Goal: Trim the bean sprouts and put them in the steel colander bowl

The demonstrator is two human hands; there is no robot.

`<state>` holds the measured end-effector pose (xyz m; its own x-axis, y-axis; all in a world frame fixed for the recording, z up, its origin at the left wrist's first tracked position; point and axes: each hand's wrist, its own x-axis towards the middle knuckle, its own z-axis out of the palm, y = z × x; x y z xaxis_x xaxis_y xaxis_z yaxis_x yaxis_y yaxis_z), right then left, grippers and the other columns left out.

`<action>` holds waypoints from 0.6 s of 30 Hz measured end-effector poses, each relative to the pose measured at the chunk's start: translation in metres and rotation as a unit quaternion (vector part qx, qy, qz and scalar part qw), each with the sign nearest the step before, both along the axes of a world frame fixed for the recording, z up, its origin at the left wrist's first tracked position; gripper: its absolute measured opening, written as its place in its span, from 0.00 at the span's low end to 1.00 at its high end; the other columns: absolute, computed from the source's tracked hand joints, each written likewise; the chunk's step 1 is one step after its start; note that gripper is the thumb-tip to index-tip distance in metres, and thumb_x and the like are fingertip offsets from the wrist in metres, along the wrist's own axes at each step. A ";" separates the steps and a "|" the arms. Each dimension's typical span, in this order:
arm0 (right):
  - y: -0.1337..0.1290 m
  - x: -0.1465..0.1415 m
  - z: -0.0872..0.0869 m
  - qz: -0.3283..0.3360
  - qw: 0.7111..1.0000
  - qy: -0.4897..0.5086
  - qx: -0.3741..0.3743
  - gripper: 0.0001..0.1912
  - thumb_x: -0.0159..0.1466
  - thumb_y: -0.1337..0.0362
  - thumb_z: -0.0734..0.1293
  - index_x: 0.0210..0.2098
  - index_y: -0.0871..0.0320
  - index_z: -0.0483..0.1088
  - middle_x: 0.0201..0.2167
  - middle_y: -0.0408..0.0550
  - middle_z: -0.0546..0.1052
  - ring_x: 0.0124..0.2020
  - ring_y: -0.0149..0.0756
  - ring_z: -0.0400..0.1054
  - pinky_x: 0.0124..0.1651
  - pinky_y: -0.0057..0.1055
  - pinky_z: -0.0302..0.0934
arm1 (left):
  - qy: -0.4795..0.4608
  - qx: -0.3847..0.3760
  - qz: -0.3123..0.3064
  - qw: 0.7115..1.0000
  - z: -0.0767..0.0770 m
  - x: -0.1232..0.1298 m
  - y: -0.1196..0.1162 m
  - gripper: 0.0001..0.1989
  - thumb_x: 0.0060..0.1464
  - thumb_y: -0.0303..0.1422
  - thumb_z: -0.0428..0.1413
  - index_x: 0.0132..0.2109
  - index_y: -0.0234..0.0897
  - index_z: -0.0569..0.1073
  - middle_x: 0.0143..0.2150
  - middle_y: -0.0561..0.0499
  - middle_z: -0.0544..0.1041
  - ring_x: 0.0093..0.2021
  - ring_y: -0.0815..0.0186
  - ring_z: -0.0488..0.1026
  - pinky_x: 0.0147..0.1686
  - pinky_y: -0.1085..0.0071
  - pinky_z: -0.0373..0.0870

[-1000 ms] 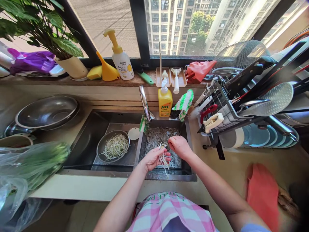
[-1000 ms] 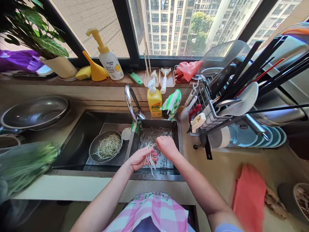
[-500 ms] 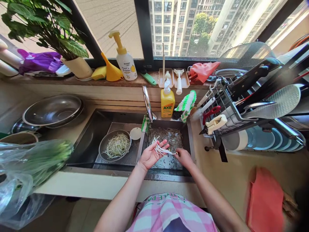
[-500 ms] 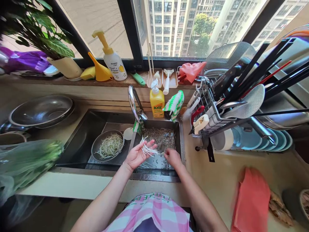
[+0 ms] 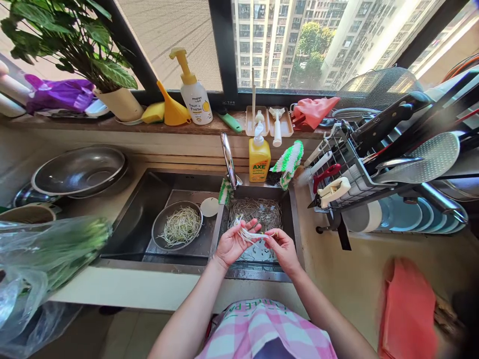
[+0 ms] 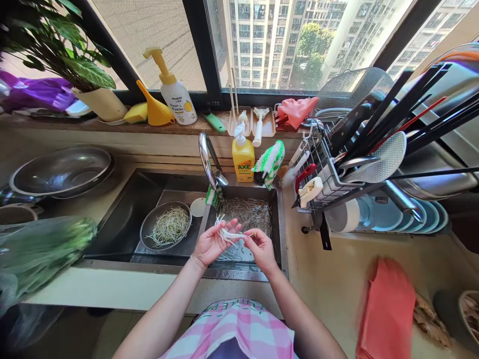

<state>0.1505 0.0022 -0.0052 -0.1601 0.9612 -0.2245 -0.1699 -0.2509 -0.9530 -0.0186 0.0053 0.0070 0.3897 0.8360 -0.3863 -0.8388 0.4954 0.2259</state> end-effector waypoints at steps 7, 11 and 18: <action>0.010 0.013 0.007 -0.061 0.996 0.055 -0.037 0.12 0.57 0.56 0.64 0.33 0.58 0.69 0.25 0.43 0.73 0.24 0.28 0.65 0.27 0.25 0.60 | -0.024 0.020 0.027 0.999 -0.004 -0.005 0.001 0.11 0.55 0.30 0.46 0.35 0.33 0.72 0.50 0.45 0.71 0.57 0.55 0.60 0.55 0.54 0.53; 0.014 0.016 0.005 -0.064 0.995 0.049 -0.051 0.12 0.55 0.56 0.66 0.30 0.59 0.69 0.23 0.42 0.72 0.23 0.27 0.65 0.26 0.23 0.59 | -0.017 0.010 0.017 1.000 -0.006 -0.006 0.001 0.10 0.55 0.31 0.46 0.35 0.33 0.72 0.49 0.45 0.72 0.55 0.55 0.62 0.54 0.53 0.54; 0.028 0.030 0.015 -0.031 0.996 0.000 -0.080 0.15 0.52 0.53 0.67 0.25 0.60 0.65 0.19 0.39 0.68 0.18 0.24 0.61 0.21 0.21 0.55 | 0.038 -0.006 -0.033 0.999 -0.015 -0.010 0.002 0.06 0.53 0.31 0.49 0.35 0.33 0.70 0.44 0.44 0.74 0.49 0.55 0.69 0.48 0.54 0.61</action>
